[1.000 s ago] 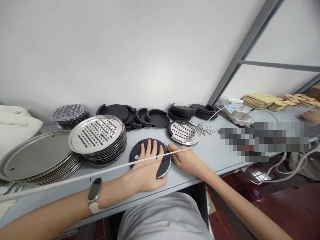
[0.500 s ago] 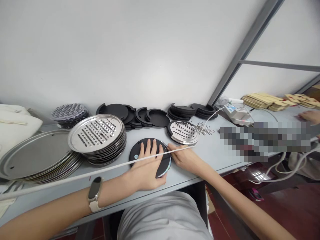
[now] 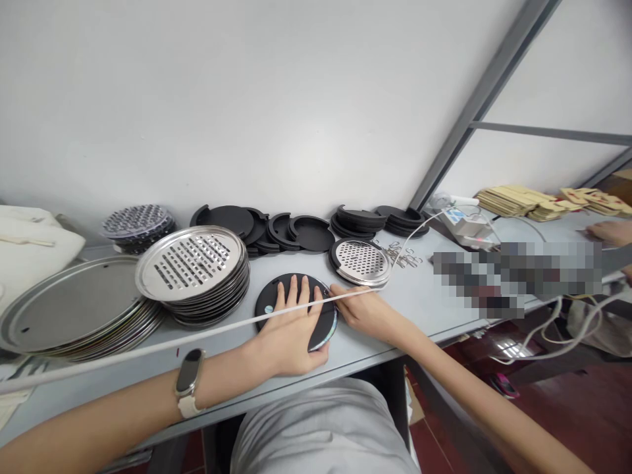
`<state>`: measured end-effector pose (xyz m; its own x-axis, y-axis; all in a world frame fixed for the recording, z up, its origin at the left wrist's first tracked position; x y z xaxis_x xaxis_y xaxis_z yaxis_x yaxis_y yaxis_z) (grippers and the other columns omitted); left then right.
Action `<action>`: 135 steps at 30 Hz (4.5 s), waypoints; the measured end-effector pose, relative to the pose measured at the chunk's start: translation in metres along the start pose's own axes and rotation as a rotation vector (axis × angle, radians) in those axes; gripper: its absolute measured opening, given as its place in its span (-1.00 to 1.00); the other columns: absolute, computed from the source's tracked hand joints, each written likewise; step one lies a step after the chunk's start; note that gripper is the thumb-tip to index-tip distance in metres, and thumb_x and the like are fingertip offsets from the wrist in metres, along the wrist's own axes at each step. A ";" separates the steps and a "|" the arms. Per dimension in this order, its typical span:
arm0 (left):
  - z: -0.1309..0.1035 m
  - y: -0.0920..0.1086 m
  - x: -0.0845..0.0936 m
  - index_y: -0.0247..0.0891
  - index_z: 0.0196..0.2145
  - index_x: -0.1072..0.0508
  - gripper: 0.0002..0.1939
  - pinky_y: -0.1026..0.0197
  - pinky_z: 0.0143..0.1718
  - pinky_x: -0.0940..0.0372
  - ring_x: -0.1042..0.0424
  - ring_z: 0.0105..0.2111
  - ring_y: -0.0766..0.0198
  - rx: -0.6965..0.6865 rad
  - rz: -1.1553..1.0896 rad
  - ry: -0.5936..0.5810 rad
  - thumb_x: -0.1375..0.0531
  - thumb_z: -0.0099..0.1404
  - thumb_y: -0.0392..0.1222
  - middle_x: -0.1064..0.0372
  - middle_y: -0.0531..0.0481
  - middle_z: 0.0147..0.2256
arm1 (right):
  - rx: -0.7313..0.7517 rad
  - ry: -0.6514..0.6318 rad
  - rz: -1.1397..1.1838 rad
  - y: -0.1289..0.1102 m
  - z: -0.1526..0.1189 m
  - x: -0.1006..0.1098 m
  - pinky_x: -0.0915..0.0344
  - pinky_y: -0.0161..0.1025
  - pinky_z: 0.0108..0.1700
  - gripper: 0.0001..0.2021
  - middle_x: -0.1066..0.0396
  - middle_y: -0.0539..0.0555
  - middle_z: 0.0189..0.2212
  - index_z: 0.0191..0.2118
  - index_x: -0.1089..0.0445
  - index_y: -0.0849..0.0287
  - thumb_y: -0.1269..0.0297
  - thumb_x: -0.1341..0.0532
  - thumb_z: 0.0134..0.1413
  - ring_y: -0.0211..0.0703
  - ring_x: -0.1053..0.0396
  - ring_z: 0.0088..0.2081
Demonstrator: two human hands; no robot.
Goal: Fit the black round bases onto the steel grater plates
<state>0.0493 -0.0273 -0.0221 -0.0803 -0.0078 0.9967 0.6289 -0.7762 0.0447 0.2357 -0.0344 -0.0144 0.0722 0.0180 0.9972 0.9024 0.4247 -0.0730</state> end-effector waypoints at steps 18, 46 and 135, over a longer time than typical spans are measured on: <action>-0.002 0.000 -0.004 -0.51 0.30 0.04 -0.08 -0.34 0.22 0.25 0.24 0.28 -0.42 0.009 0.007 0.036 -0.11 0.18 0.15 0.23 -0.57 0.29 | -0.057 -0.006 -0.034 -0.005 -0.001 0.000 0.09 -0.28 -0.46 -0.80 -0.40 0.13 -0.50 -0.22 -0.31 0.29 0.47 0.05 0.21 -0.22 -0.17 -0.55; -0.002 0.007 0.002 -0.48 0.29 -0.02 -0.11 -0.32 0.23 0.21 0.23 0.30 -0.34 0.069 0.003 0.051 -0.10 0.16 0.15 0.20 -0.51 0.30 | -0.131 0.222 0.248 0.000 -0.010 -0.017 0.04 -0.30 -0.44 -0.75 -0.24 -0.03 -0.60 -0.37 -0.23 0.16 0.28 0.08 0.31 -0.25 -0.11 -0.58; 0.006 0.006 -0.001 -0.55 0.24 -0.10 -0.20 -0.36 0.17 0.16 0.05 0.23 -0.45 0.064 0.104 0.138 -0.07 0.17 0.05 0.05 -0.57 0.24 | -0.089 0.257 0.296 0.015 0.013 -0.024 0.02 -0.32 -0.45 -0.79 -0.14 -0.06 -0.63 -0.44 -0.19 0.14 0.33 0.02 0.23 -0.25 -0.13 -0.58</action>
<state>0.0576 -0.0284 -0.0224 -0.1149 -0.1753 0.9778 0.6867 -0.7253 -0.0493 0.2414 -0.0165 -0.0395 0.4281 -0.1039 0.8977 0.8591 0.3549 -0.3686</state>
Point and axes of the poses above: each hand's wrist, its own z-axis towards the middle knuckle, its own x-axis out of the back of the hand, y = z × x, the point moved 1 cm from there along z, towards the middle knuckle
